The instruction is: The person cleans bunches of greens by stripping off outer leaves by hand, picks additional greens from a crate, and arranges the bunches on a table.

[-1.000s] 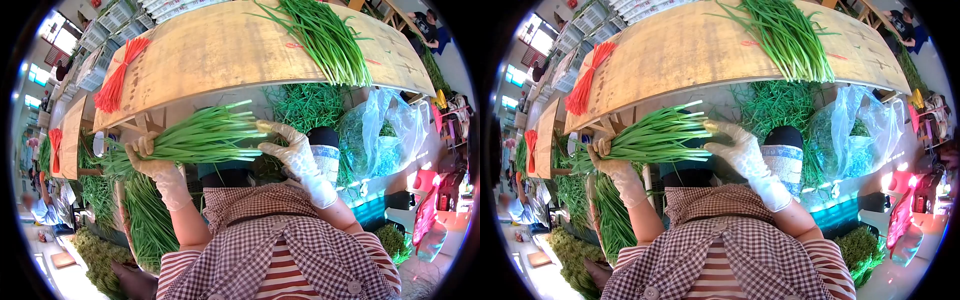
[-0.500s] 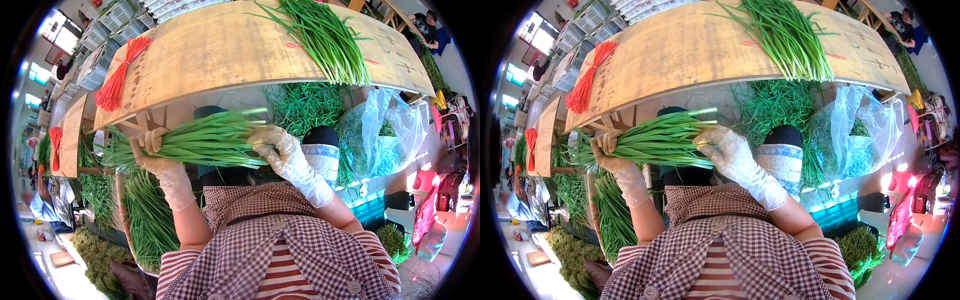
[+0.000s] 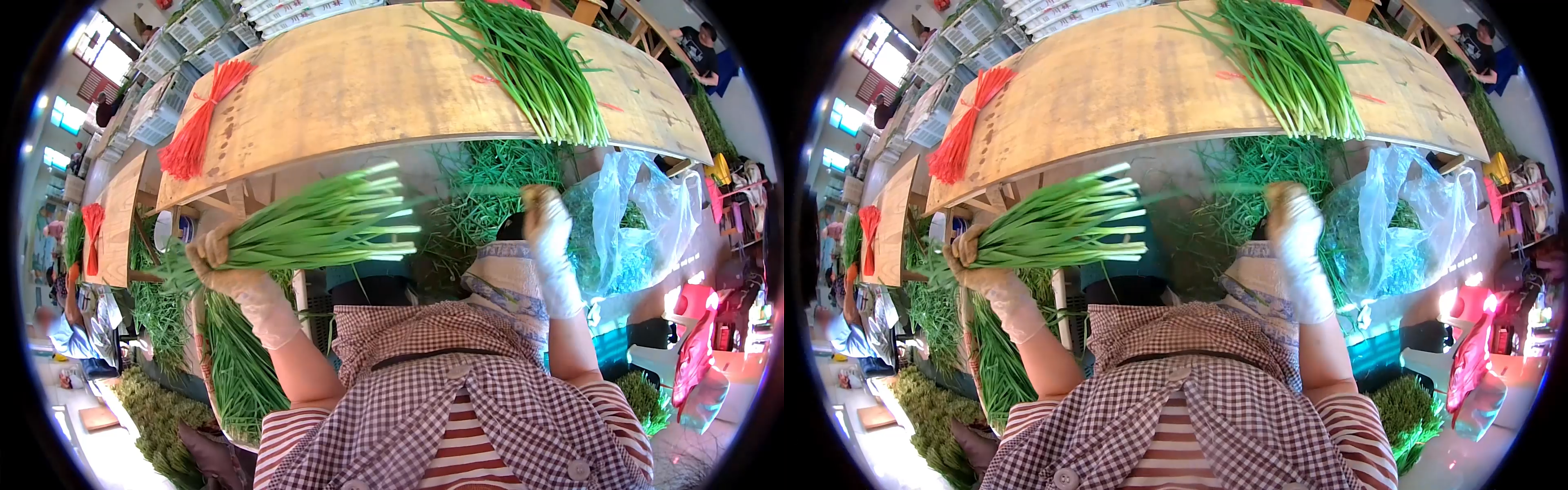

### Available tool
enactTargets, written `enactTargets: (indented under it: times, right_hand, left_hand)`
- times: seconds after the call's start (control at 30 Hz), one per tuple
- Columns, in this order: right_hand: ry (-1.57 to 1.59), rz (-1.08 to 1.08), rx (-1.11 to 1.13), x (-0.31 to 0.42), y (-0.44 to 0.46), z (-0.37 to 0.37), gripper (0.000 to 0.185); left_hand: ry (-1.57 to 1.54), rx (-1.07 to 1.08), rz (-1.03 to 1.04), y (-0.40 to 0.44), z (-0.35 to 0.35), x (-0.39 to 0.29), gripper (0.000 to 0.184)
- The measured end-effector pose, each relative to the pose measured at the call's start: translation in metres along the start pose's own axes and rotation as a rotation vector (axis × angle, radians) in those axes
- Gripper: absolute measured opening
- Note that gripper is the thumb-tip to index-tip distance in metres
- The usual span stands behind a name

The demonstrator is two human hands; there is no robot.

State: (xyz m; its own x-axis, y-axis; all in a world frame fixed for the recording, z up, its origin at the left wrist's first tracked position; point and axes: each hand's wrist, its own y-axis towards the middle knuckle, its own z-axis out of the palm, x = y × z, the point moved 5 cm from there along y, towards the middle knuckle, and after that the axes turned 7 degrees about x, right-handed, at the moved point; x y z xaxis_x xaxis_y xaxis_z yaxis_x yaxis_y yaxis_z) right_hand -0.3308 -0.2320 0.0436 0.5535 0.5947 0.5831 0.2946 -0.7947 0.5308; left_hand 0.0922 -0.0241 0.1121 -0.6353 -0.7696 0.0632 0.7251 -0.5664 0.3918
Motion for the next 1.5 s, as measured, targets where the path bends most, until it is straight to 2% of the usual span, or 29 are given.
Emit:
enactTargets:
  times: [0.03, 0.07, 0.13, 0.17, 0.23, 0.3, 0.33, 0.4, 0.47, 0.5, 0.63, 0.73, 0.8, 0.83, 0.93, 0.97, 1.0, 1.03, 1.1, 1.13, 1.17, 1.2, 1.23, 1.3, 1.33, 1.37, 1.4, 1.43, 1.5]
  right_hand:
    - [-0.193, 0.138, 0.08, -0.075, -0.008, 0.016, 0.012]
    - [-0.602, 0.254, 0.305, -0.067, -0.008, 0.001, 0.015]
    - [0.203, 0.467, 0.392, -0.038, 0.001, 0.015, 0.021]
    - [0.717, 0.585, 0.477, 0.007, 0.005, 0.021, 0.028]
    - [1.146, 0.424, 0.626, 0.09, 0.002, 0.02, 0.031]
    - [0.719, 0.123, 0.725, 0.13, 0.003, 0.025, 0.034]
    - [0.724, 0.151, 0.726, 0.131, -0.003, 0.035, 0.029]
    - [0.769, 0.397, 0.778, 0.121, -0.008, 0.045, 0.023]
    - [0.922, 0.473, 0.724, 0.108, -0.006, 0.048, 0.021]
    - [1.066, 0.616, 0.704, 0.108, -0.008, 0.047, 0.021]
    - [1.041, 0.57, 0.889, 0.126, -0.017, 0.062, 0.026]
    - [1.007, 0.515, 0.831, 0.124, -0.019, 0.064, 0.025]
    - [1.139, 0.56, 0.764, 0.116, -0.022, 0.056, 0.02]
    - [1.232, 0.456, 0.755, 0.11, -0.02, 0.056, 0.019]
    - [1.451, 0.814, 0.428, 0.053, -0.014, 0.037, 0.017]
    - [1.158, 0.689, 0.403, 0.04, -0.004, 0.027, 0.02]
    - [0.868, 0.561, 0.371, 0.039, 0.007, 0.015, 0.023]
    - [0.852, 0.393, 0.335, 0.063, 0.021, -0.003, 0.046]
    - [0.545, -0.041, 0.338, 0.111, 0.043, -0.035, 0.081]
    - [0.487, -0.134, 0.5, 0.134, 0.048, -0.037, 0.106]
    - [0.479, -0.165, 0.652, 0.139, 0.048, -0.02, 0.116]
    - [0.47, -0.198, 0.805, 0.142, 0.044, 0.001, 0.128]
    - [0.868, -0.029, 1.026, 0.139, 0.026, 0.029, 0.123]
    - [1.478, 0.261, 1.254, 0.136, -0.015, 0.08, 0.12]
    - [1.627, 0.333, 1.279, 0.136, -0.03, 0.094, 0.119]
    - [1.772, 0.412, 1.303, 0.137, -0.045, 0.108, 0.117]
    - [1.858, 0.45, 1.328, 0.14, -0.056, 0.112, 0.116]
    - [1.809, 0.618, 1.328, 0.143, -0.065, 0.111, 0.116]
    - [1.731, 0.705, 1.409, 0.156, -0.079, 0.112, 0.094]
  left_hand:
    - [-0.002, -0.02, 0.032, -0.001, 0.002, -0.002, 0.039]
    - [-0.003, -0.04, 0.064, -0.001, 0.003, -0.004, 0.039]
    - [-0.006, -0.039, 0.075, -0.002, 0.004, 0.001, 0.039]
    - [0.011, -0.001, 0.071, 0.0, -0.001, 0.002, 0.039]
    - [-0.013, -0.034, 0.032, -0.003, -0.002, 0.021, 0.04]
    - [-0.037, -0.039, 0.001, -0.004, -0.007, 0.031, 0.04]
    - [-0.047, -0.037, -0.002, -0.004, -0.009, 0.032, 0.04]
    - [-0.067, -0.033, -0.002, -0.004, -0.009, 0.033, 0.04]
    - [-0.127, -0.024, -0.023, -0.004, -0.006, 0.03, 0.039]
    - [-0.126, -0.018, -0.016, -0.003, -0.004, 0.028, 0.039]
    - [0.016, -0.045, 0.041, -0.005, -0.003, 0.036, 0.037]
    - [-0.061, 0.03, -0.036, -0.004, 0.001, 0.046, 0.037]
    - [-0.142, 0.084, -0.067, -0.005, 0.011, 0.052, 0.036]
    - [-0.206, 0.096, -0.083, -0.006, 0.017, 0.055, 0.036]
    - [-0.31, 0.09, -0.112, -0.006, 0.021, 0.05, 0.036]
    - [-0.34, 0.103, -0.133, -0.006, 0.028, 0.051, 0.036]
    - [-0.369, 0.115, -0.157, -0.006, 0.032, 0.052, 0.036]
    - [-0.312, 0.138, -0.188, -0.007, 0.03, 0.052, 0.035]
    - [-0.275, 0.161, -0.254, -0.01, 0.035, 0.067, 0.033]
    - [-0.258, 0.176, -0.288, -0.01, 0.038, 0.076, 0.032]
    - [-0.253, 0.216, -0.41, -0.01, 0.043, 0.09, 0.028]
    - [-0.085, 0.093, -0.384, -0.006, 0.04, 0.097, 0.026]
    - [0.085, -0.028, -0.352, -0.001, 0.039, 0.101, 0.024]
    - [0.481, -0.275, -0.235, 0.008, 0.033, 0.107, 0.02]
    - [0.705, -0.409, -0.148, 0.013, 0.029, 0.106, 0.017]
    - [0.713, -0.431, -0.104, 0.021, 0.017, 0.103, 0.016]
    - [0.693, -0.436, -0.099, 0.023, 0.013, 0.106, 0.014]
    - [0.726, -0.457, -0.08, 0.02, 0.015, 0.109, 0.014]
    - [0.73, -0.468, -0.086, 0.014, 0.016, 0.116, 0.013]
